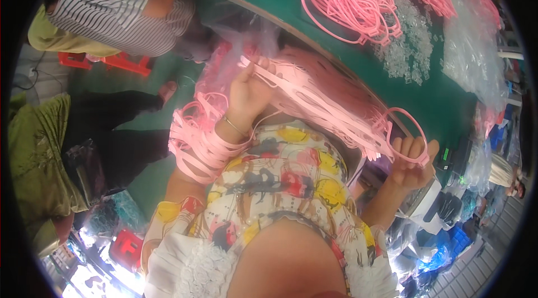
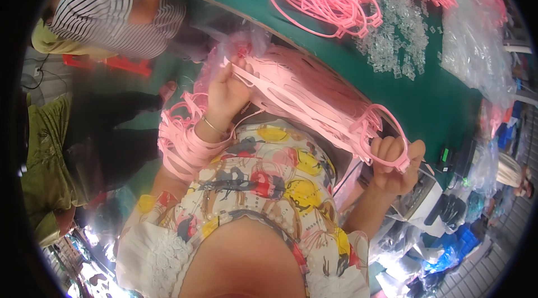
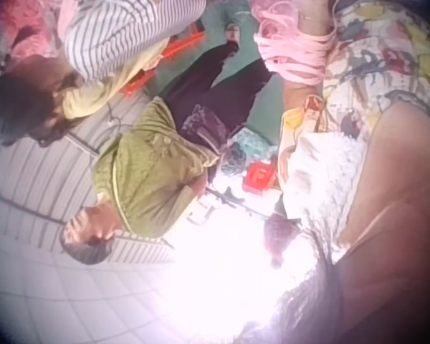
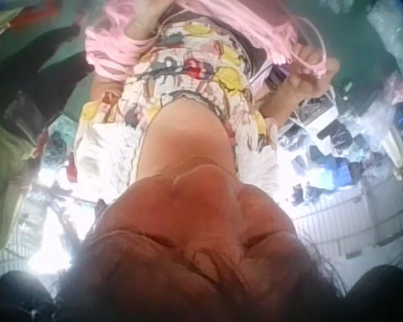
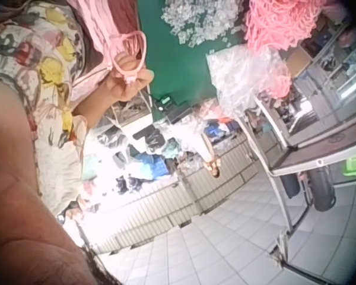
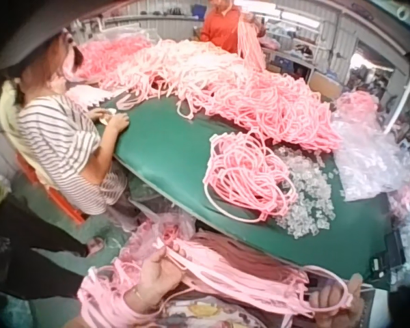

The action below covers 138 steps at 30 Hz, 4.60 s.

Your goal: The person sits at a green table and repeatedly picks up pink elastic bands and small clear plastic clips. They attach the clips to the ends of the bands by hand, creating finished units, and place them into a pile on the table.

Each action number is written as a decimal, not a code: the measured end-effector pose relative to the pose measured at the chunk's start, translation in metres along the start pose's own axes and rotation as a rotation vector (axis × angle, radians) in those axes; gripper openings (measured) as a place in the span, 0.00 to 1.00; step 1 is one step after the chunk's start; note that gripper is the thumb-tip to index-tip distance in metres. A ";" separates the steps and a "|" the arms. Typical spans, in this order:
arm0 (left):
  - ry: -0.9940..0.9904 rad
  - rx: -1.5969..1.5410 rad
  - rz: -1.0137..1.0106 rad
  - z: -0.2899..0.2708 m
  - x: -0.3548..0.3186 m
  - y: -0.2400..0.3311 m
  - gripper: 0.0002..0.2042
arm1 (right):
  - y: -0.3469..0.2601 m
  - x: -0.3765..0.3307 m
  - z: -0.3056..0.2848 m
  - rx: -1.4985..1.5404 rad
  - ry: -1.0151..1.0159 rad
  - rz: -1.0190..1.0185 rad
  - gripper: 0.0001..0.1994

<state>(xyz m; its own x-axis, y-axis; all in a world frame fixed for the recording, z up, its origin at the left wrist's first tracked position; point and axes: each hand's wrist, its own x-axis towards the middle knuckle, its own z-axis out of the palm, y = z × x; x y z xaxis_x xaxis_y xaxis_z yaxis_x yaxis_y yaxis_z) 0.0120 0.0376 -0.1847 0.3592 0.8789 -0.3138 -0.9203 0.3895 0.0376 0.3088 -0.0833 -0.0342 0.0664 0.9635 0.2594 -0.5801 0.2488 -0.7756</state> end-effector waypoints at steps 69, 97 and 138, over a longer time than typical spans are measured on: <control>-0.168 0.826 -0.260 0.124 -0.046 -0.059 0.11 | 0.082 0.013 0.029 -1.103 0.021 -0.012 0.26; -0.238 1.136 -0.405 0.105 -0.046 -0.015 0.05 | 0.030 0.038 0.053 -1.391 -0.420 0.209 0.21; -0.591 1.439 -0.830 0.146 -0.010 -0.030 0.07 | 0.016 0.013 0.017 -0.928 -0.192 0.339 0.03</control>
<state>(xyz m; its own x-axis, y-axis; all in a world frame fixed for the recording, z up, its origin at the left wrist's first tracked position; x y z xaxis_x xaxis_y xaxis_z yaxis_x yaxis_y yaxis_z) 0.0588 0.0577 -0.0443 0.9215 0.1871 -0.3402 0.2548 0.3697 0.8935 0.2870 -0.0683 -0.0332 -0.1648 0.9858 -0.0333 0.3231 0.0220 -0.9461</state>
